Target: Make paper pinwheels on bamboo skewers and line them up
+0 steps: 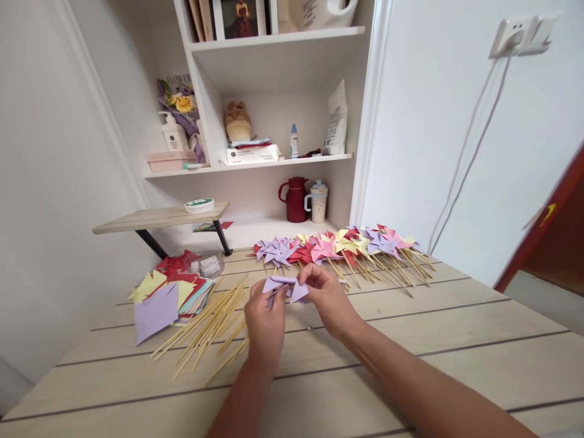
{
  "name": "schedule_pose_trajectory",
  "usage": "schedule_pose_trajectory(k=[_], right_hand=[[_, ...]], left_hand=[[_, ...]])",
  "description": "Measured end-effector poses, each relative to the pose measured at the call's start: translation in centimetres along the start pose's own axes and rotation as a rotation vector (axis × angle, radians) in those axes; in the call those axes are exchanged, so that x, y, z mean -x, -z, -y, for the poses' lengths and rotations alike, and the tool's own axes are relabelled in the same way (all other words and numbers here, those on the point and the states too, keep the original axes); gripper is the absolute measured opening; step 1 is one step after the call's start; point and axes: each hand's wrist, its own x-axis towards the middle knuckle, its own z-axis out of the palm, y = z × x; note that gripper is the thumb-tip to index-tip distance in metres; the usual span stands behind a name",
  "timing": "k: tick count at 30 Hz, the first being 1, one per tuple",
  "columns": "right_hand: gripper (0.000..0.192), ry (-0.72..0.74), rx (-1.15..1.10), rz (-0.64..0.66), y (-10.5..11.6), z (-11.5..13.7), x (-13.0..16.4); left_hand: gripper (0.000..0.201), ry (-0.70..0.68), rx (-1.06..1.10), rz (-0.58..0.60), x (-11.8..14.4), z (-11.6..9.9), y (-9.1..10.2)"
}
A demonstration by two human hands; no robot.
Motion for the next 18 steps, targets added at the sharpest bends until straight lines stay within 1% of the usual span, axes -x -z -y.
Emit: schedule_pose_trajectory(k=[3,8,12,14,16,18], right_hand=[[0.025,0.012,-0.027,0.035,0.2,-0.1,0.0],[0.03,-0.028,-0.083,0.08,0.6,-0.4,-0.1],[0.035,-0.045,-0.079,0.085,0.7,-0.2,-0.2],[0.036,-0.047,-0.05,0.091,0.8,-0.1,-0.2],[0.03,-0.031,-0.019,0.101,0.9,-0.1,-0.3],[0.024,0.0,0.013,0.102,1.0,-0.1,-0.3]], left_hand=[[0.008,-0.046,-0.029,-0.027,0.1,-0.5,0.1],[0.005,-0.078,-0.055,-0.013,0.2,-1.1,0.3],[0.003,-0.083,-0.051,-0.025,0.4,-0.6,0.2],[0.006,-0.089,-0.05,-0.039,0.4,-0.2,0.2],[0.007,-0.14,-0.071,-0.063,0.4,-0.1,0.3],[0.006,-0.235,-0.107,-0.074,0.2,-0.3,0.4]])
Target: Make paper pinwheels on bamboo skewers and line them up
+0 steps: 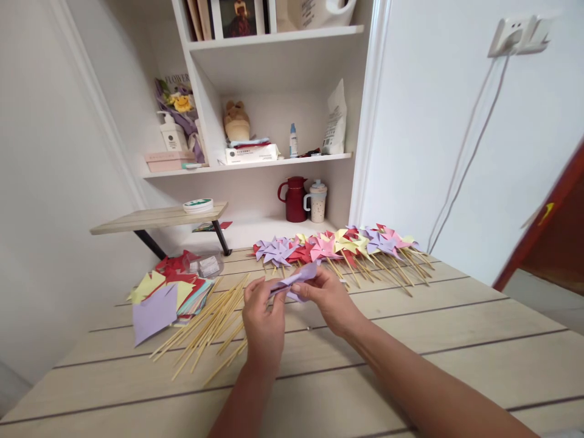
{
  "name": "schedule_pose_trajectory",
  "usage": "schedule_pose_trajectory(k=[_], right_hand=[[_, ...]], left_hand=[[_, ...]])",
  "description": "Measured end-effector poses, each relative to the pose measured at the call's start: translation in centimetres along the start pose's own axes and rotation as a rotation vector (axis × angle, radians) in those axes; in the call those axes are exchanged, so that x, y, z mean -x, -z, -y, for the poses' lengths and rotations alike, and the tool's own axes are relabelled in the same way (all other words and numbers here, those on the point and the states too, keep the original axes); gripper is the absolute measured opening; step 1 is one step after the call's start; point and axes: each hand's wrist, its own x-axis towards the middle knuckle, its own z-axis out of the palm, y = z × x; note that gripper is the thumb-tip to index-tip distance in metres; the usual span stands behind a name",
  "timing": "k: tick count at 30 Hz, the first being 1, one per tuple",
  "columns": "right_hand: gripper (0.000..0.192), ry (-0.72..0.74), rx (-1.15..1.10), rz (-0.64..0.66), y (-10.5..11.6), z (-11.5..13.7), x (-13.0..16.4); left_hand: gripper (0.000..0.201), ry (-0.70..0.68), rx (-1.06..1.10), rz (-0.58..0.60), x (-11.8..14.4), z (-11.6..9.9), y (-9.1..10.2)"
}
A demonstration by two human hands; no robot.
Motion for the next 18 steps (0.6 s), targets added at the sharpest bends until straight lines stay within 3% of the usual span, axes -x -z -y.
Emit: schedule_pose_trajectory(k=[10,14,18], right_hand=[[0.011,0.293,0.198,0.001,-0.2,0.1,1.1],[0.01,0.466,0.211,0.013,-0.5,0.2,1.5],[0.009,0.539,0.257,0.03,-0.5,0.3,1.7]], left_hand=[[0.021,-0.376,-0.119,0.014,-0.7,-1.5,1.1],[0.018,-0.483,-0.233,-0.099,-0.9,-2.0,1.5],[0.016,-0.561,-0.298,-0.189,-1.0,-2.5,1.7]])
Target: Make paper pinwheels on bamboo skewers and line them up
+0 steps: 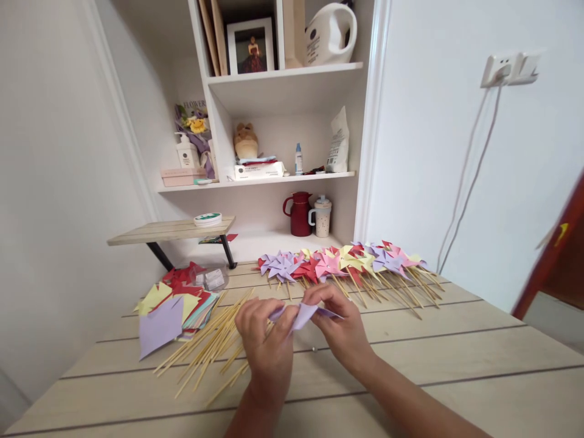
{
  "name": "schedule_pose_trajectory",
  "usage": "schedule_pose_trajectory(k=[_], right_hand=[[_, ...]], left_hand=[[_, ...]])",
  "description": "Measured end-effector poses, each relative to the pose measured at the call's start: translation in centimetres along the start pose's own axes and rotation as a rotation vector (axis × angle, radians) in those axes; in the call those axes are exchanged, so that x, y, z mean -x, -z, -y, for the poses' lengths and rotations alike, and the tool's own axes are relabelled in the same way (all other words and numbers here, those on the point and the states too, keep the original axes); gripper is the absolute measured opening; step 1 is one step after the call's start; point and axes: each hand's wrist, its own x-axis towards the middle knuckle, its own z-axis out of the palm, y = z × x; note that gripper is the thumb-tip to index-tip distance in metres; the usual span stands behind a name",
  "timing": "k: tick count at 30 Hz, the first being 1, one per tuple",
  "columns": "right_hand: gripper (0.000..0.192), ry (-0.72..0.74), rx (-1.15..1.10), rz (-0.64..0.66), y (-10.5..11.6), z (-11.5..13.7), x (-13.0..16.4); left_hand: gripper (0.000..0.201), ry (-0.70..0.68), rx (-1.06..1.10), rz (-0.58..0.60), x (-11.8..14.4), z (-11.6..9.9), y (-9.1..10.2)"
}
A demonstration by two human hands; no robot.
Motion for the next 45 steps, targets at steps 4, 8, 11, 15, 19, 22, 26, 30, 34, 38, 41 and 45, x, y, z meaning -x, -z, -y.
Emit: schedule_pose_trajectory(k=[4,8,11,15,19,22,26,30,34,38,41,45], right_hand=[[0.01,0.027,0.087,-0.032,0.3,0.1,0.0],[0.013,0.067,0.167,-0.014,0.6,0.2,-0.1],[0.014,0.073,0.163,0.006,0.7,0.4,-0.2],[0.014,0.032,0.148,-0.004,0.8,0.6,-0.2],[0.011,-0.102,0.134,0.003,0.9,0.6,-0.2],[0.005,-0.268,0.073,0.024,0.8,0.3,-0.4],[0.021,-0.419,-0.037,-0.005,0.6,-0.2,-0.6],[0.031,-0.433,-0.062,-0.035,0.4,-0.4,-0.6],[0.029,-0.407,-0.047,-0.049,0.5,-0.6,-0.4],[0.018,-0.339,-0.003,-0.046,0.7,-0.6,-0.4],[0.005,-0.244,0.08,0.007,0.9,-0.2,-0.5],[0.005,0.014,0.243,0.052,1.2,0.6,-0.6]], left_hand=[[0.012,-0.047,0.022,0.041,-0.2,-0.1,0.3],[0.011,-0.076,0.033,0.072,-0.3,-0.1,0.5],[0.011,-0.078,0.041,0.077,-0.4,-0.2,0.5],[0.012,-0.055,0.071,0.098,-0.6,-0.2,0.6],[0.015,0.065,0.144,0.126,-0.2,-0.1,0.2],[0.015,0.368,0.286,0.183,0.4,0.0,-0.6],[0.009,0.682,0.492,0.202,0.8,0.2,-1.4],[0.008,0.738,0.511,0.186,0.7,0.3,-1.5],[0.007,0.675,0.462,0.183,0.9,0.3,-1.4],[0.007,0.515,0.369,0.209,1.0,0.2,-1.1],[0.013,0.349,0.295,0.209,0.8,0.2,-0.7],[0.017,0.187,0.233,0.184,0.5,0.4,-0.2]])
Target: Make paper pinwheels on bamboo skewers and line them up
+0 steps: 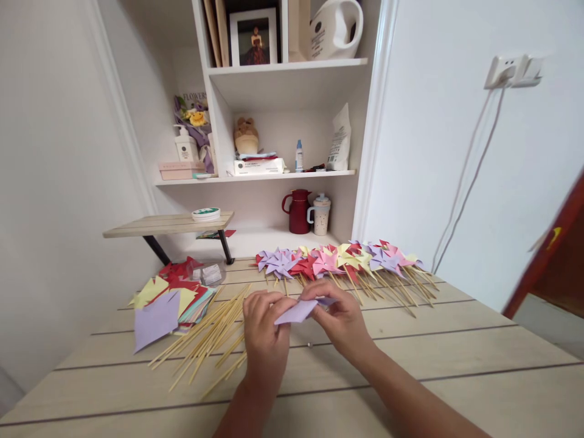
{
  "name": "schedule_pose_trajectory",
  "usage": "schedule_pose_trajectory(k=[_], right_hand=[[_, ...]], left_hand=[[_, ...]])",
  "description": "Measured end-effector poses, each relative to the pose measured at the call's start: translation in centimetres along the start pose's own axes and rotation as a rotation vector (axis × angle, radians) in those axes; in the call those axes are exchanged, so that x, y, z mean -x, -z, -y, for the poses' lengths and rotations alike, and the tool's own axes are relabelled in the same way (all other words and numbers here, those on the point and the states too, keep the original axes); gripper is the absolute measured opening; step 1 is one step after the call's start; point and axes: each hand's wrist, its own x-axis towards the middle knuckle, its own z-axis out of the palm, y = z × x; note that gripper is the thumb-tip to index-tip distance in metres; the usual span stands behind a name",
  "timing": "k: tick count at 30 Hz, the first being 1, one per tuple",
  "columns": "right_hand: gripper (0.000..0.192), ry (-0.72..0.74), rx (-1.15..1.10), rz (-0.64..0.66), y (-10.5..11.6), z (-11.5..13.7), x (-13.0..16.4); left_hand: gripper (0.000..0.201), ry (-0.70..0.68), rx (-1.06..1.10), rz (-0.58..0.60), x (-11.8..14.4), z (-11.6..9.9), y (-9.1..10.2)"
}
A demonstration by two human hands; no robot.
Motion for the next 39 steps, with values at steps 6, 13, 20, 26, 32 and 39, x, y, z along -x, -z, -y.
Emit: schedule_pose_trajectory(k=[6,13,20,26,32,39], right_hand=[[0.007,0.225,0.063,0.028,0.37,0.44,0.03],[0.009,0.26,0.102,0.049,0.41,0.36,0.02],[0.021,0.256,0.132,0.053,0.22,0.6,0.06],[0.019,0.248,0.152,0.062,0.4,0.8,0.08],[0.017,0.29,0.149,0.024,0.25,0.92,0.01],[0.022,0.345,0.176,0.044,0.27,1.01,-0.14]], left_hand=[[0.013,-0.041,-0.025,-0.014,0.03,0.17,0.16],[0.011,-0.118,-0.088,-0.052,-0.05,0.01,0.32],[0.018,-0.175,-0.117,-0.055,-0.19,-0.01,0.74],[0.016,-0.181,-0.116,-0.053,-0.2,-0.33,0.54],[0.013,-0.188,-0.138,-0.058,-0.13,-0.49,0.35],[0.019,-0.216,-0.196,-0.065,-0.02,-0.16,0.55]])
